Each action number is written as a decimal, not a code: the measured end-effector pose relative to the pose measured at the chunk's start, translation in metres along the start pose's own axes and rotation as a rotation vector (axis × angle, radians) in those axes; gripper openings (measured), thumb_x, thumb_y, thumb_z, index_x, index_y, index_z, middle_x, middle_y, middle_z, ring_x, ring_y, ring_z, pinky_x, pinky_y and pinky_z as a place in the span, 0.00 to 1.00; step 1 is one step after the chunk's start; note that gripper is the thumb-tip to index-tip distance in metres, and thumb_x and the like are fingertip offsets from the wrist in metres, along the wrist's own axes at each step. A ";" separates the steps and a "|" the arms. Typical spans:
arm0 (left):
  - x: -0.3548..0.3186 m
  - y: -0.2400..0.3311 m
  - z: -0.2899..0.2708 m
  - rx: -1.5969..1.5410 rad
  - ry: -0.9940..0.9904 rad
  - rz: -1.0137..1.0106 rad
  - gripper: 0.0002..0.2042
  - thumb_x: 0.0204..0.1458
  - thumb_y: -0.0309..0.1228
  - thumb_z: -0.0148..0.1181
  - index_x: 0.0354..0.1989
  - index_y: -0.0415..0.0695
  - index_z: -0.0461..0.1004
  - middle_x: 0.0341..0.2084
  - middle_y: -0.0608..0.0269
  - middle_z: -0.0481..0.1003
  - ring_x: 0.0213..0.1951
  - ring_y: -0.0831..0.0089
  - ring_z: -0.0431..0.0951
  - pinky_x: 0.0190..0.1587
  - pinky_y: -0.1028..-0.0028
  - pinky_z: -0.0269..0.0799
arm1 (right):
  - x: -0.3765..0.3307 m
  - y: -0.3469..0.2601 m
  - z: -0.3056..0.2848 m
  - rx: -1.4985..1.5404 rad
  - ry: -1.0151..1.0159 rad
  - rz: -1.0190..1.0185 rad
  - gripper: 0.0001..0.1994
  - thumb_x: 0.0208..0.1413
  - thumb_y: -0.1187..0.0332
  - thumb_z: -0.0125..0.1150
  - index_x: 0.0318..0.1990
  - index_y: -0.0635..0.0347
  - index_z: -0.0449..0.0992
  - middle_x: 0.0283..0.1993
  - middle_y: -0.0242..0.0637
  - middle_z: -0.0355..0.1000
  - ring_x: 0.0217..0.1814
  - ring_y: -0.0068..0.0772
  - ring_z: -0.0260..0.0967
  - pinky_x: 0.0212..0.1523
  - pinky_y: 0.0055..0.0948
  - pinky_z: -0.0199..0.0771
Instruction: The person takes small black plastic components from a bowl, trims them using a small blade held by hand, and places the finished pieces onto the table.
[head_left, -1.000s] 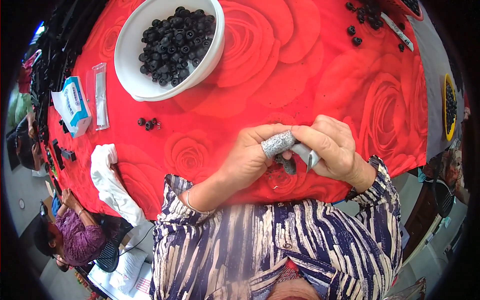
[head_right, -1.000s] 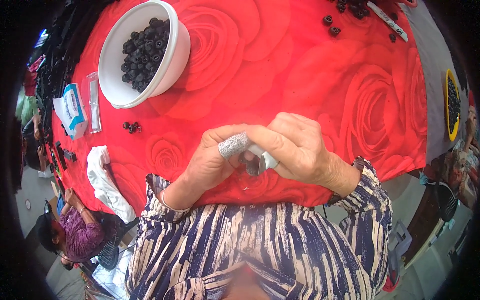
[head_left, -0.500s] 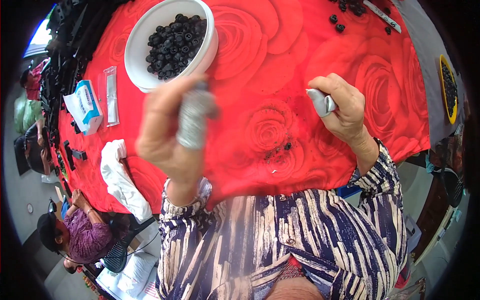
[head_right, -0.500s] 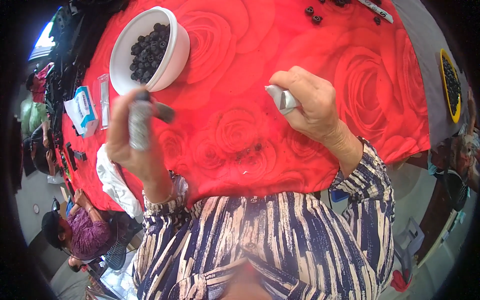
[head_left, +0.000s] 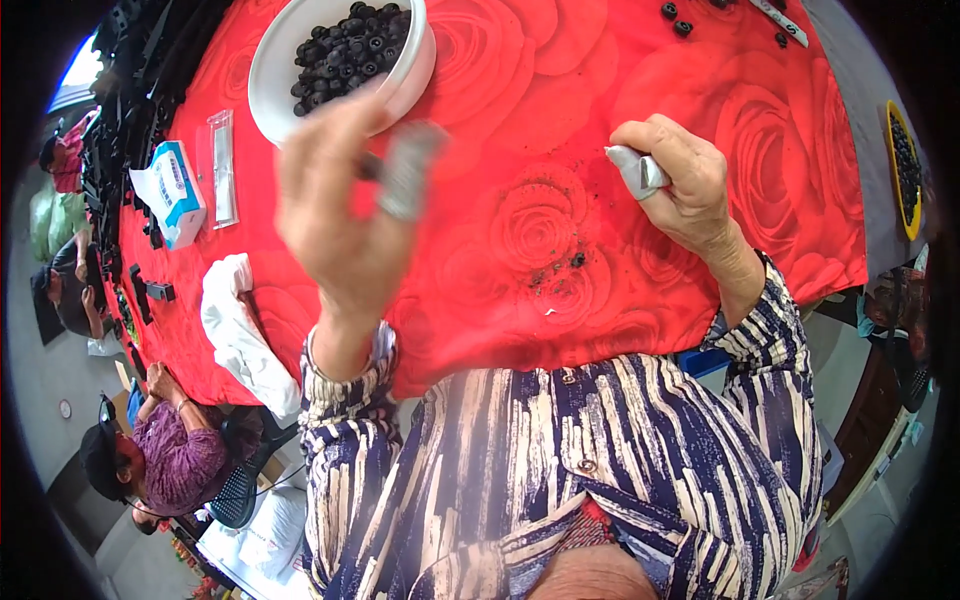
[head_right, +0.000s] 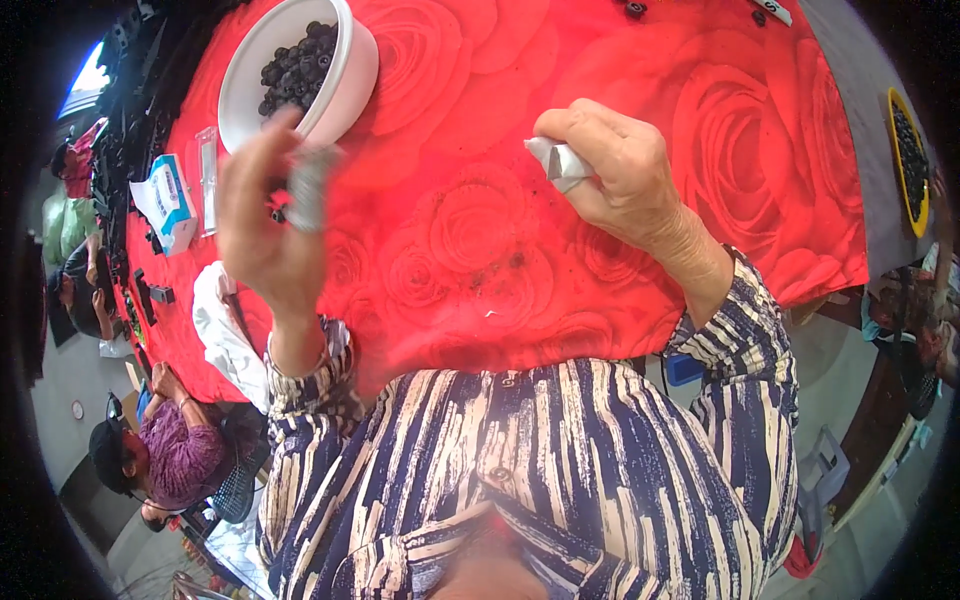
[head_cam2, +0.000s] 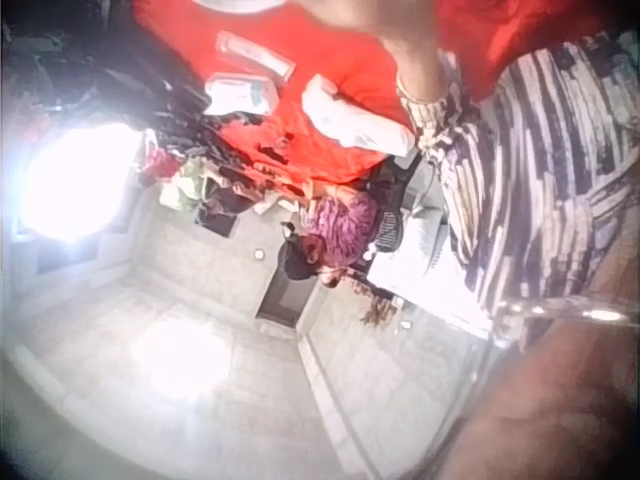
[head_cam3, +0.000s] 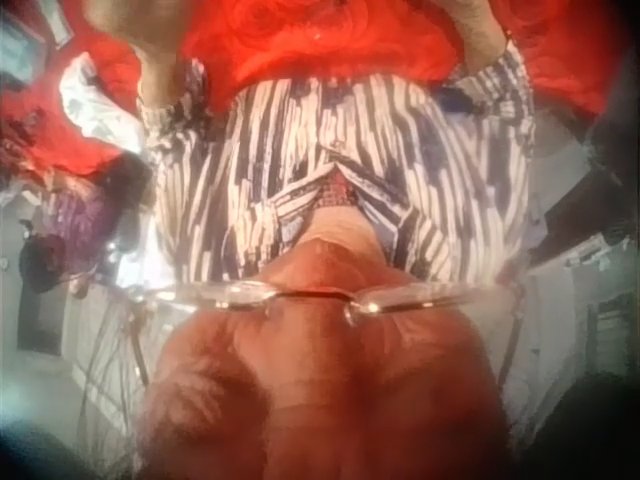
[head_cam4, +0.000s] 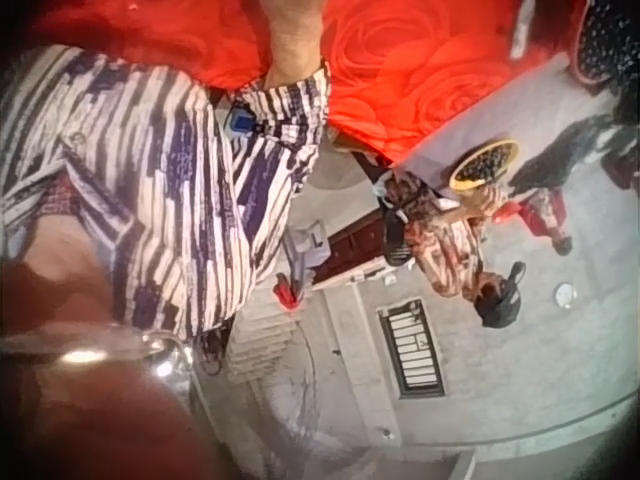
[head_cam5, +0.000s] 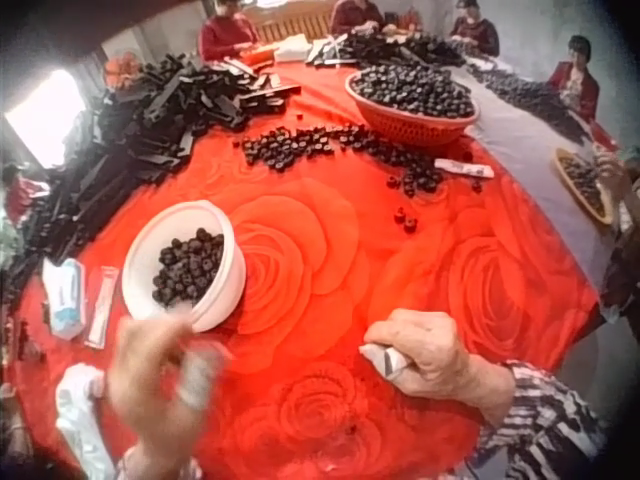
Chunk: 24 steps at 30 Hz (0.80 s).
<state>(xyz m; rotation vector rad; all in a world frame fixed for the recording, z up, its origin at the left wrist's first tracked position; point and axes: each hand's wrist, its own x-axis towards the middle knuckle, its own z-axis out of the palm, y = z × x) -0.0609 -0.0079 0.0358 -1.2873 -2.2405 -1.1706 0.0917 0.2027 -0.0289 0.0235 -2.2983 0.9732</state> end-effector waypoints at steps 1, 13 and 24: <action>-0.014 0.007 -0.004 -0.033 -0.074 0.015 0.21 0.41 0.32 0.71 0.46 0.41 0.76 0.35 0.60 0.74 0.34 0.71 0.72 0.36 0.71 0.69 | 0.002 -0.002 0.002 0.011 -0.003 -0.007 0.09 0.45 0.77 0.66 0.35 0.62 0.73 0.23 0.37 0.66 0.21 0.33 0.65 0.20 0.29 0.63; -0.065 0.027 0.028 -0.072 -0.471 0.209 0.15 0.37 0.30 0.69 0.37 0.47 0.76 0.30 0.66 0.71 0.33 0.64 0.69 0.35 0.69 0.67 | 0.003 0.004 0.001 0.020 -0.013 0.010 0.07 0.48 0.80 0.62 0.35 0.64 0.74 0.24 0.36 0.67 0.21 0.27 0.64 0.22 0.24 0.62; -0.066 0.035 0.050 -0.064 -0.481 0.243 0.11 0.35 0.27 0.63 0.30 0.44 0.73 0.25 0.64 0.72 0.29 0.67 0.71 0.29 0.69 0.66 | 0.000 -0.013 0.002 -0.012 -0.064 0.023 0.10 0.43 0.80 0.63 0.35 0.62 0.73 0.21 0.40 0.62 0.20 0.40 0.61 0.20 0.34 0.59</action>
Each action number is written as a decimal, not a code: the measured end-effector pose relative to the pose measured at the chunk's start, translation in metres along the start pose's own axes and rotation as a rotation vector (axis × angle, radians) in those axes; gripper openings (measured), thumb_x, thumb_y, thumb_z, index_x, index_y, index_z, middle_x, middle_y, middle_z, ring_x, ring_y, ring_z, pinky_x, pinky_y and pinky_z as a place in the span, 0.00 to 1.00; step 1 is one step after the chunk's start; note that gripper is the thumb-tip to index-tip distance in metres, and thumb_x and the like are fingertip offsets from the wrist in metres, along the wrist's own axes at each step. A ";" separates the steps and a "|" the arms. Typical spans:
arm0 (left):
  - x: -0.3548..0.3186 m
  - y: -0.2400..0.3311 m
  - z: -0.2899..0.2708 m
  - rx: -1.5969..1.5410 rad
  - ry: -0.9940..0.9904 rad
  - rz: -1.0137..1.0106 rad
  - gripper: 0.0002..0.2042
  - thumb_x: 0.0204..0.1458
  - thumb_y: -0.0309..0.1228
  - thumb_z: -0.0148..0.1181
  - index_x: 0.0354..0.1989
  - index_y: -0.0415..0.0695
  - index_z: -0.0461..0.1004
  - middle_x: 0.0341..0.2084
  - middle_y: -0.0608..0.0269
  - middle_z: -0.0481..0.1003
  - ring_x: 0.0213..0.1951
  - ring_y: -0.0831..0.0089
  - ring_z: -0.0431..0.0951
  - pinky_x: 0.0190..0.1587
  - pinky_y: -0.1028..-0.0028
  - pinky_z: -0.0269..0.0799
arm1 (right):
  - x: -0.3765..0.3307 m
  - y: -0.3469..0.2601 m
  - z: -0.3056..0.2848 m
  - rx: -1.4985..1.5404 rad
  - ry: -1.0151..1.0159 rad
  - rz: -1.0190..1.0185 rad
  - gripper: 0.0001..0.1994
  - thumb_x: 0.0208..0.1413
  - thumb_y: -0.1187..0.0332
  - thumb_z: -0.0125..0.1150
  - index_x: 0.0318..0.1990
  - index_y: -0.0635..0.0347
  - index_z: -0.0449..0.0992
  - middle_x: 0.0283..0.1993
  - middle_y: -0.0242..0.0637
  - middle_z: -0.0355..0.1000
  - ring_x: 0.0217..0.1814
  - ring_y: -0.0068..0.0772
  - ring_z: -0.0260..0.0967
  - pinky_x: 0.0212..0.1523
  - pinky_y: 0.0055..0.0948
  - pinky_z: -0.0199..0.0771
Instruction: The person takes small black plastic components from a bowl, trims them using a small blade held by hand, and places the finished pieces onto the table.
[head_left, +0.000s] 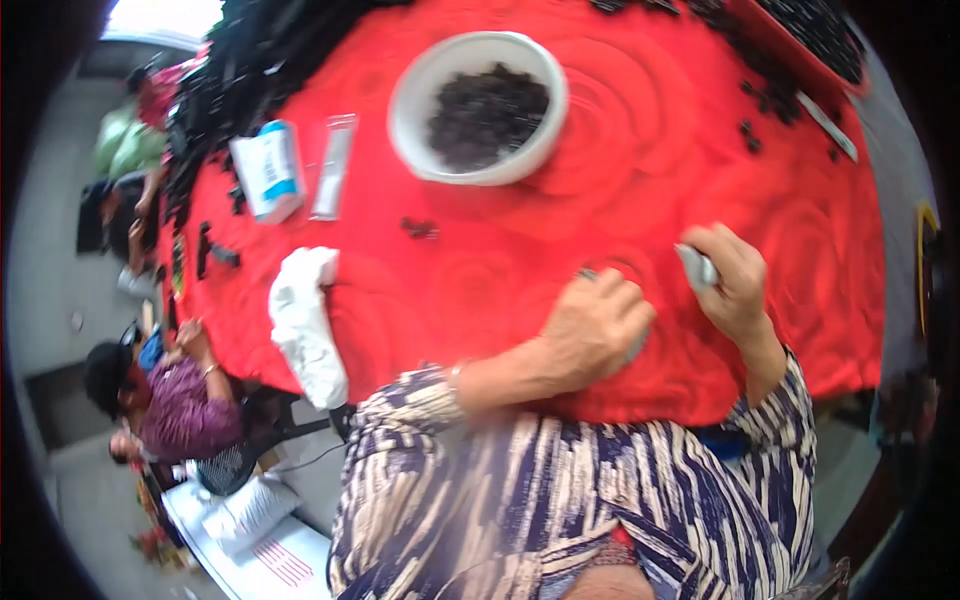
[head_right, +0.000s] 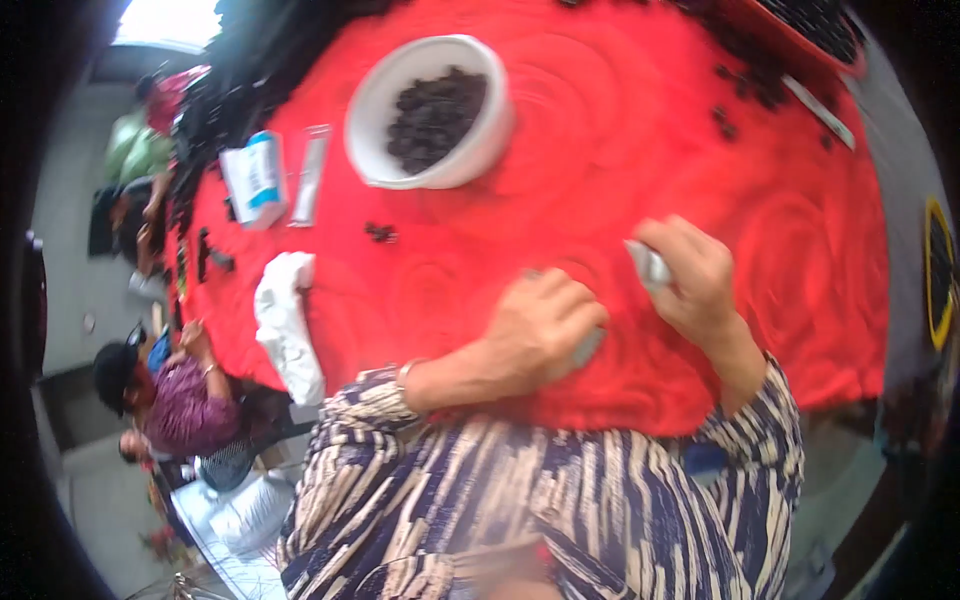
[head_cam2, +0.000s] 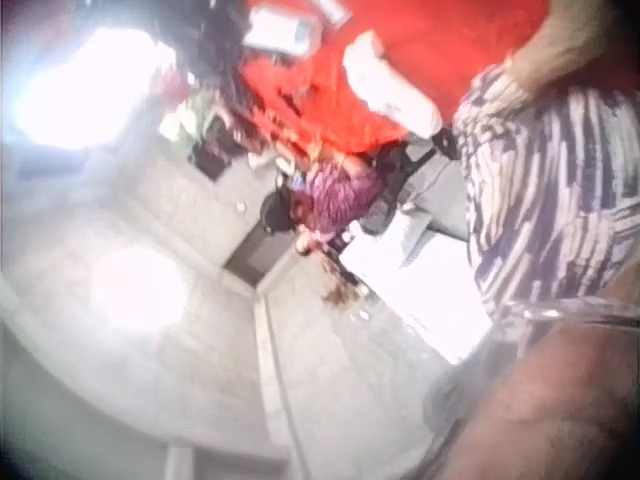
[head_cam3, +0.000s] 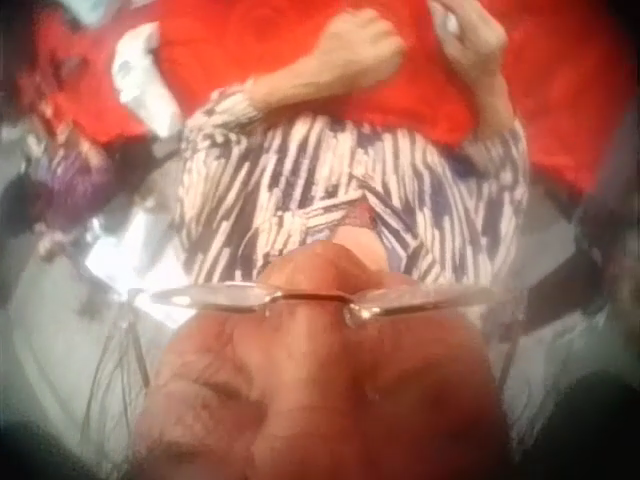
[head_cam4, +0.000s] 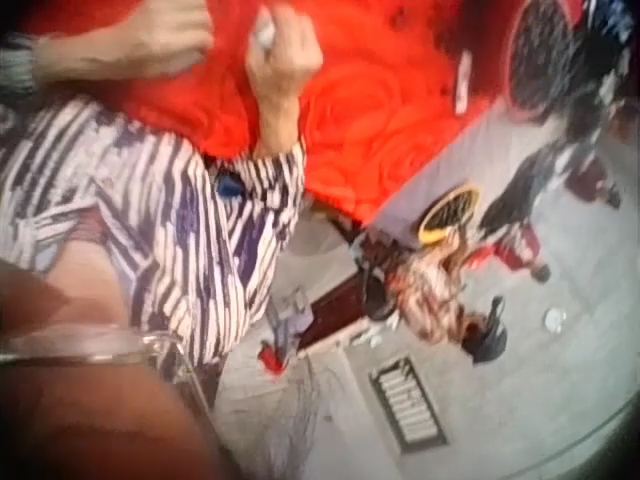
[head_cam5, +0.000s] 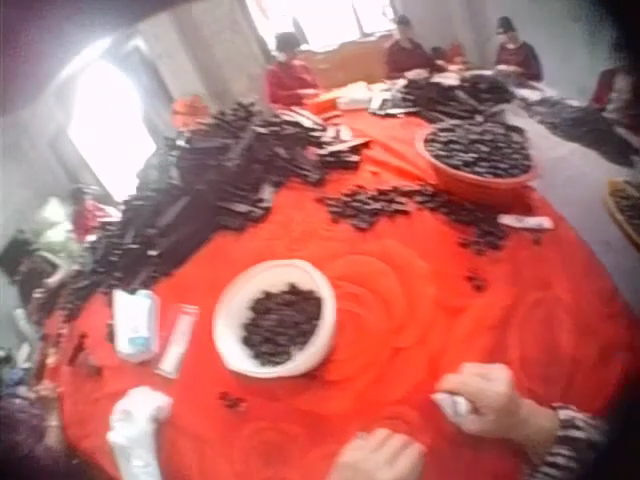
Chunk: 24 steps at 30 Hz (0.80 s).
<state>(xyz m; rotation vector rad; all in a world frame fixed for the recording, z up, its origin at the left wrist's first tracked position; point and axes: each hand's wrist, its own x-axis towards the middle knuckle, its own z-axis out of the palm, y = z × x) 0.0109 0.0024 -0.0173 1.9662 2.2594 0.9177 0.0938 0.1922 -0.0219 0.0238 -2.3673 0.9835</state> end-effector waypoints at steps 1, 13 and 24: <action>-0.002 0.002 0.000 0.040 0.005 -0.013 0.11 0.35 0.27 0.63 0.30 0.44 0.73 0.25 0.64 0.72 0.29 0.67 0.71 0.29 0.69 0.66 | -0.003 -0.002 -0.001 0.009 -0.016 0.016 0.09 0.44 0.80 0.63 0.34 0.63 0.73 0.21 0.40 0.62 0.20 0.39 0.61 0.20 0.34 0.58; -0.039 -0.088 -0.094 0.467 0.398 -0.381 0.07 0.42 0.25 0.60 0.32 0.44 0.74 0.28 0.58 0.74 0.33 0.59 0.73 0.37 0.62 0.67 | 0.006 -0.009 -0.007 -0.029 0.000 -0.040 0.08 0.45 0.79 0.64 0.33 0.61 0.73 0.20 0.38 0.62 0.18 0.37 0.61 0.19 0.34 0.58; -0.015 -0.039 -0.081 0.347 0.275 -0.226 0.10 0.41 0.26 0.65 0.34 0.42 0.77 0.31 0.58 0.72 0.35 0.60 0.71 0.39 0.63 0.65 | 0.004 -0.021 -0.025 -0.104 0.013 0.062 0.07 0.48 0.75 0.61 0.35 0.61 0.72 0.25 0.40 0.65 0.23 0.42 0.66 0.22 0.36 0.66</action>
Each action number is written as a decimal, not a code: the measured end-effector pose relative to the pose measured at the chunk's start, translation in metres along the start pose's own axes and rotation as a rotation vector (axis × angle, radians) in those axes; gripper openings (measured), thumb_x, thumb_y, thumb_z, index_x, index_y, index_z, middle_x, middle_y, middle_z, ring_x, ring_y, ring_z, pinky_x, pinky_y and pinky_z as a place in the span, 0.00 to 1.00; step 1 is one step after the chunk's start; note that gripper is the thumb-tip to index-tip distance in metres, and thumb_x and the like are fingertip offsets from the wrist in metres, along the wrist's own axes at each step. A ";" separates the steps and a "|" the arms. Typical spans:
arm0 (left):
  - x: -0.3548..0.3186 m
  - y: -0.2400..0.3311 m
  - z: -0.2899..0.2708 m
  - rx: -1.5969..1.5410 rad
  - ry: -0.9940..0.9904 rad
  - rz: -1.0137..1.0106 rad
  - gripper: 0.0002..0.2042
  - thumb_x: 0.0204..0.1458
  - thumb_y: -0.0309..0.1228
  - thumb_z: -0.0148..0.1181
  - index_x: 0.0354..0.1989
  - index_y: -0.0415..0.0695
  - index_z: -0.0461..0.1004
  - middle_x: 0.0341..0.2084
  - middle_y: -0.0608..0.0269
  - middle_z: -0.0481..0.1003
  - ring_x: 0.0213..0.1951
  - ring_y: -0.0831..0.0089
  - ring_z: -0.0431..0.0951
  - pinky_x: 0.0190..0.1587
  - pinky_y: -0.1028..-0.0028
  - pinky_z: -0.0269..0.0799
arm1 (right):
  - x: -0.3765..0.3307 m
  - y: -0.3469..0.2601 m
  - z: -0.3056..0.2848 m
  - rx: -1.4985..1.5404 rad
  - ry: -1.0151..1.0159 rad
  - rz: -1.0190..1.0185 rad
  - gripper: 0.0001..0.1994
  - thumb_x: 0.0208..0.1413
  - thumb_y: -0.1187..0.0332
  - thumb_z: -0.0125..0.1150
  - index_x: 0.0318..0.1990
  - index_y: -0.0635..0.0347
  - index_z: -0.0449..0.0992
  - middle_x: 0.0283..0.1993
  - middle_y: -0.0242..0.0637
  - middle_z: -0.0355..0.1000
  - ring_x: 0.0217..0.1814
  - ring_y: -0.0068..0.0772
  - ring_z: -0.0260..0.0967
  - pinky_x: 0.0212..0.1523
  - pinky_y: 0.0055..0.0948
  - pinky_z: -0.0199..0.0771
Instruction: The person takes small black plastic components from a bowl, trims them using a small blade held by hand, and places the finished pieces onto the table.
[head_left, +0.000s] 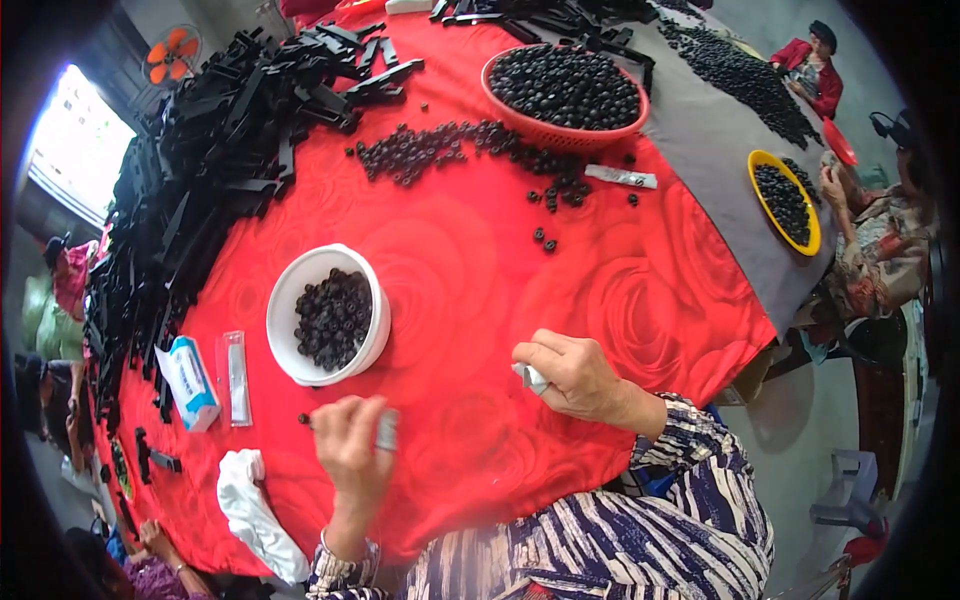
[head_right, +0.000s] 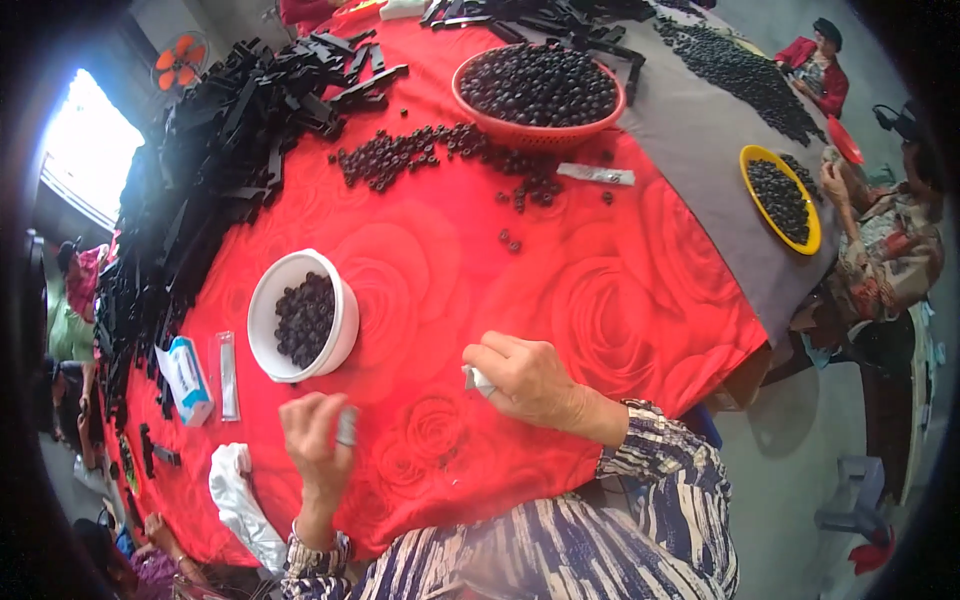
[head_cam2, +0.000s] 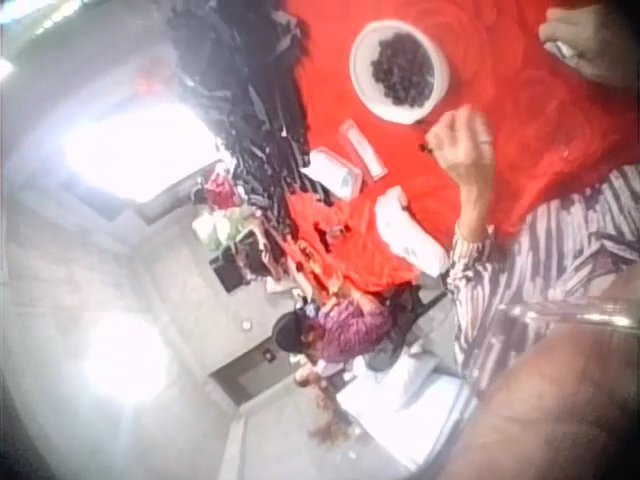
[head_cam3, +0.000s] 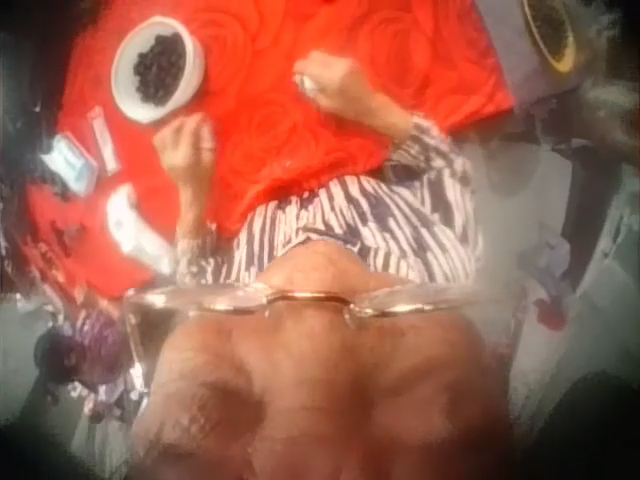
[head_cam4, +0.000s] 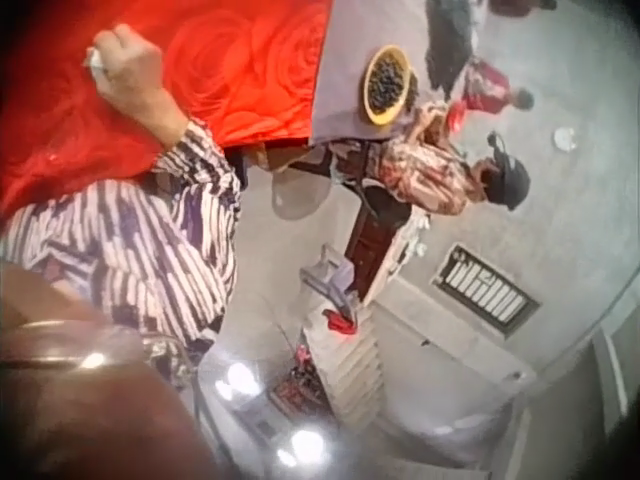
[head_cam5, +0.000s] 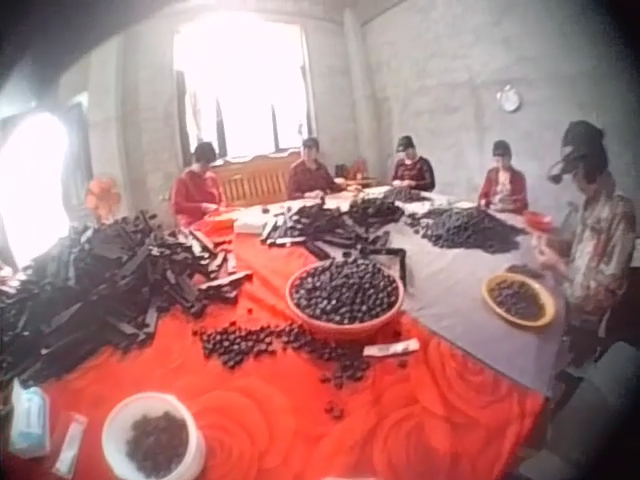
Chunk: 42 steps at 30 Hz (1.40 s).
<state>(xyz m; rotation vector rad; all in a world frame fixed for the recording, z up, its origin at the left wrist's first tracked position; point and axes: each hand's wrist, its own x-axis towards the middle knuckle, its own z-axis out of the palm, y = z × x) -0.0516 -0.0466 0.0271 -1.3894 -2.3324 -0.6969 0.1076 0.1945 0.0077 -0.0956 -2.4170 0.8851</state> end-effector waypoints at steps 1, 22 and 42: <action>0.000 0.010 0.009 -0.066 -0.041 0.039 0.10 0.40 0.26 0.65 0.34 0.43 0.77 0.31 0.59 0.72 0.34 0.61 0.71 0.38 0.63 0.66 | 0.001 0.002 -0.005 -0.088 -0.032 0.035 0.07 0.49 0.75 0.61 0.36 0.60 0.72 0.27 0.40 0.65 0.24 0.43 0.68 0.23 0.37 0.67; 0.000 0.028 0.070 -0.414 -0.076 0.090 0.11 0.36 0.24 0.66 0.32 0.44 0.77 0.29 0.62 0.74 0.32 0.62 0.72 0.36 0.66 0.65 | 0.105 0.167 -0.006 -0.846 0.317 0.315 0.13 0.51 0.66 0.57 0.45 0.49 0.74 0.40 0.36 0.66 0.43 0.43 0.64 0.40 0.44 0.67; 0.000 0.026 0.072 -0.444 -0.054 0.058 0.09 0.39 0.24 0.68 0.32 0.44 0.78 0.27 0.64 0.74 0.32 0.64 0.71 0.35 0.68 0.66 | 0.096 0.117 0.030 -0.523 0.132 0.101 0.12 0.46 0.66 0.62 0.40 0.48 0.76 0.50 0.30 0.68 0.49 0.39 0.64 0.42 0.42 0.65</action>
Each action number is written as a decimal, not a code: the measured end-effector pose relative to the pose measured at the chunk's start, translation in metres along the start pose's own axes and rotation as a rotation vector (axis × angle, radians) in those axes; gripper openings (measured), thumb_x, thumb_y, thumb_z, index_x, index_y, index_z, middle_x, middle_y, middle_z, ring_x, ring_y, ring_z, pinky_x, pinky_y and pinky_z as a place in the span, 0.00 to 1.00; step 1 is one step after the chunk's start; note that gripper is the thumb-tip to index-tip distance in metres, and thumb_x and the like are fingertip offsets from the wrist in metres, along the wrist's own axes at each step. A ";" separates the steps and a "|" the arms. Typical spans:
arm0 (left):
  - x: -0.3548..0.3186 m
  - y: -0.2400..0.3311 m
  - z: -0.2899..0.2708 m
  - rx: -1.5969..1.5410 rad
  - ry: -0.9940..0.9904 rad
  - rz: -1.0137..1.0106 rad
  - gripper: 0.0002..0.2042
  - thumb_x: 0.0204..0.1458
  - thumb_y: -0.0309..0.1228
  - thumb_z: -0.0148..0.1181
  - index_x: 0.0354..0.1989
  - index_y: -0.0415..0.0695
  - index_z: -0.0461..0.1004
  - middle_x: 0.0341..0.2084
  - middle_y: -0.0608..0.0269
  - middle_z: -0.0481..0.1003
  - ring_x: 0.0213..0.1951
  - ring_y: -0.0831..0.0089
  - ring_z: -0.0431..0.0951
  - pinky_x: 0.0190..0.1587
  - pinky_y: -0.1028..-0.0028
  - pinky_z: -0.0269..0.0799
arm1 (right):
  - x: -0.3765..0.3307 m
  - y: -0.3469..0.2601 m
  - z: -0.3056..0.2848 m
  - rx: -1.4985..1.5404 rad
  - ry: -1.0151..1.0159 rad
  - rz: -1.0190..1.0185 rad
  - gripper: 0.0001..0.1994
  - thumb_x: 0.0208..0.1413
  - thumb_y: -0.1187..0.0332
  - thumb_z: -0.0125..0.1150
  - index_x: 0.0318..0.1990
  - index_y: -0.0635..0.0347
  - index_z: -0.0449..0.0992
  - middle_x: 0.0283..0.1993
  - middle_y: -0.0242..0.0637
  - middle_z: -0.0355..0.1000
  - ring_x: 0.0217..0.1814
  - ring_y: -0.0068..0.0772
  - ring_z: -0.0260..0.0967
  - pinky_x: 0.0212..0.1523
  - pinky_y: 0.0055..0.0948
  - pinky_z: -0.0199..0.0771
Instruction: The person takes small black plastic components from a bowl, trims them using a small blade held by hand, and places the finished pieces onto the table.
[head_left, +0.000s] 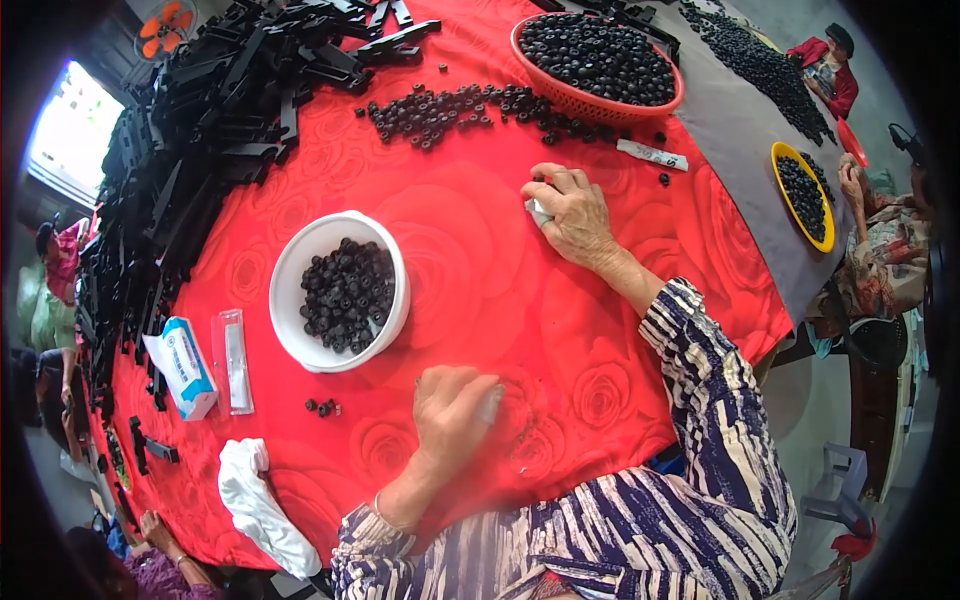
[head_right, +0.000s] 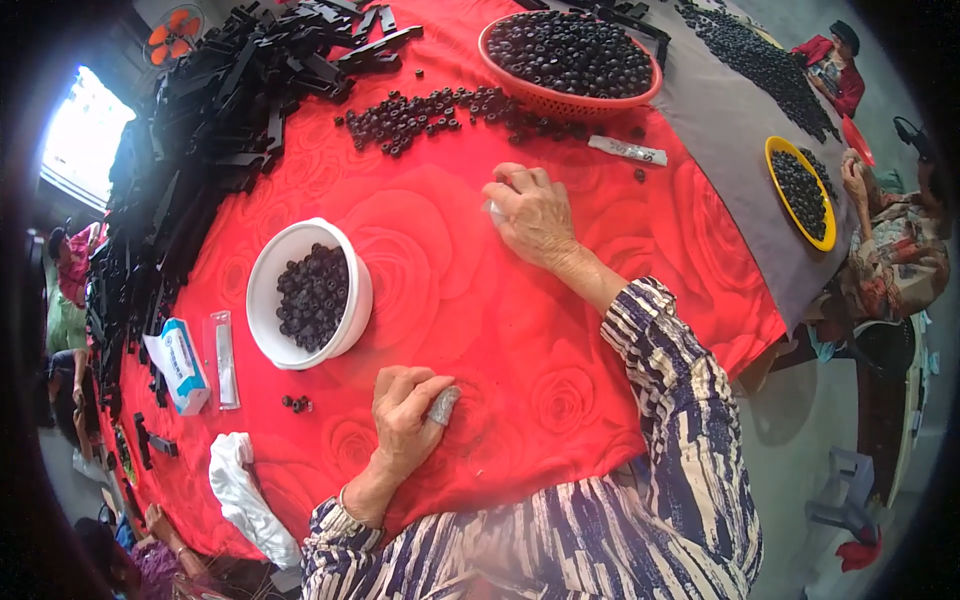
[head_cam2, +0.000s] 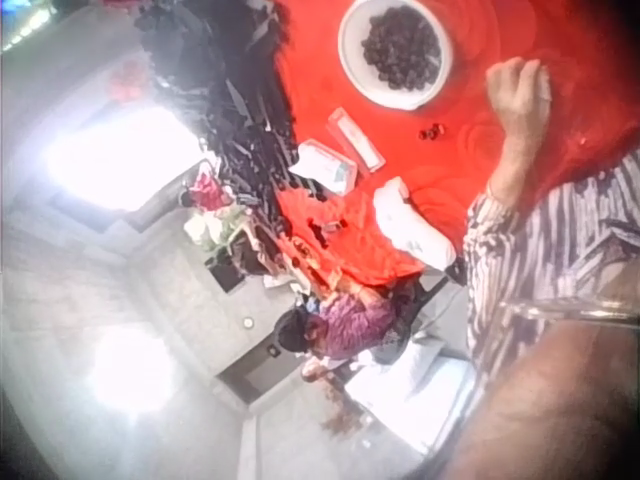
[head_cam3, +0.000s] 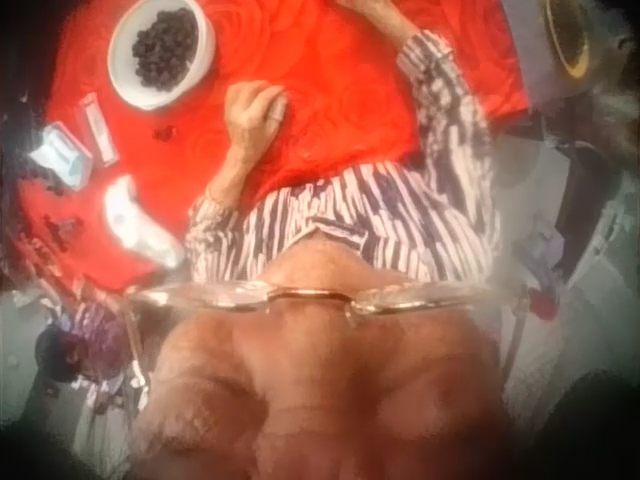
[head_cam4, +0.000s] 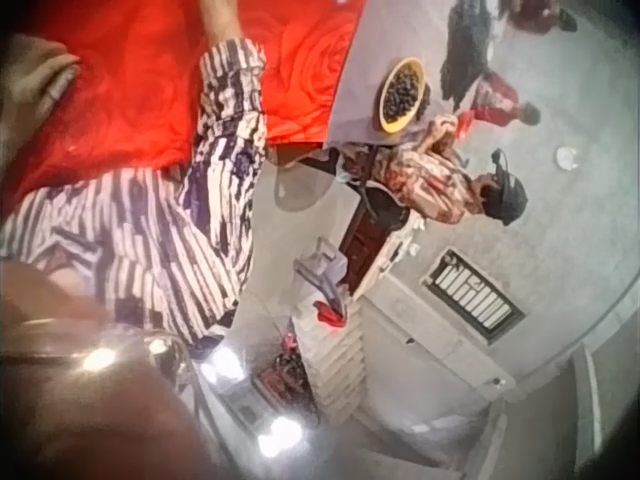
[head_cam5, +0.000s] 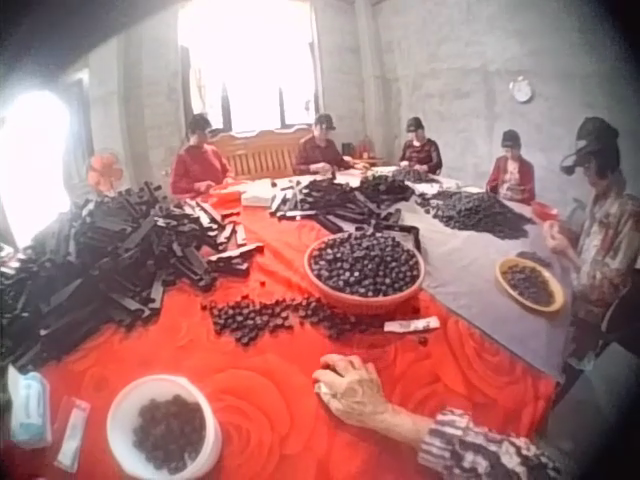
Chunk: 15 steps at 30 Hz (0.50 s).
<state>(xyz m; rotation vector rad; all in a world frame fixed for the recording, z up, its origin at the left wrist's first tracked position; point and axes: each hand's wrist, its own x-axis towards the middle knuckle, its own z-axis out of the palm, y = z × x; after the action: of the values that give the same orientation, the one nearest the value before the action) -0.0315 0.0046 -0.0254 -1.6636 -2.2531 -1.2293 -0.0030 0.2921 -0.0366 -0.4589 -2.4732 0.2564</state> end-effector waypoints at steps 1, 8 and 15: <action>-0.001 0.000 0.000 -0.006 0.004 -0.006 0.10 0.39 0.24 0.67 0.32 0.44 0.78 0.27 0.64 0.74 0.32 0.63 0.71 0.35 0.67 0.66 | -0.004 -0.006 0.004 0.030 0.045 -0.060 0.11 0.44 0.67 0.61 0.38 0.50 0.75 0.48 0.30 0.68 0.47 0.38 0.64 0.40 0.41 0.65; 0.002 0.000 0.005 -0.054 0.022 0.022 0.10 0.39 0.23 0.67 0.32 0.44 0.78 0.28 0.62 0.74 0.33 0.62 0.71 0.35 0.68 0.67 | -0.040 -0.065 -0.018 0.088 -0.120 -0.169 0.10 0.44 0.68 0.62 0.37 0.53 0.74 0.45 0.32 0.70 0.46 0.37 0.65 0.40 0.38 0.64; -0.004 -0.001 0.000 0.010 -0.004 0.021 0.11 0.36 0.22 0.66 0.31 0.43 0.78 0.28 0.61 0.74 0.33 0.62 0.71 0.37 0.66 0.66 | -0.059 -0.100 -0.022 0.234 -0.010 -0.346 0.13 0.43 0.67 0.61 0.40 0.53 0.74 0.45 0.34 0.70 0.46 0.39 0.67 0.44 0.39 0.66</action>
<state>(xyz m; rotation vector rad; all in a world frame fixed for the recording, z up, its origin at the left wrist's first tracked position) -0.0310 0.0016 -0.0277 -1.6831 -2.2352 -1.2088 0.0286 0.1788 -0.0221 0.0694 -2.4412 0.3977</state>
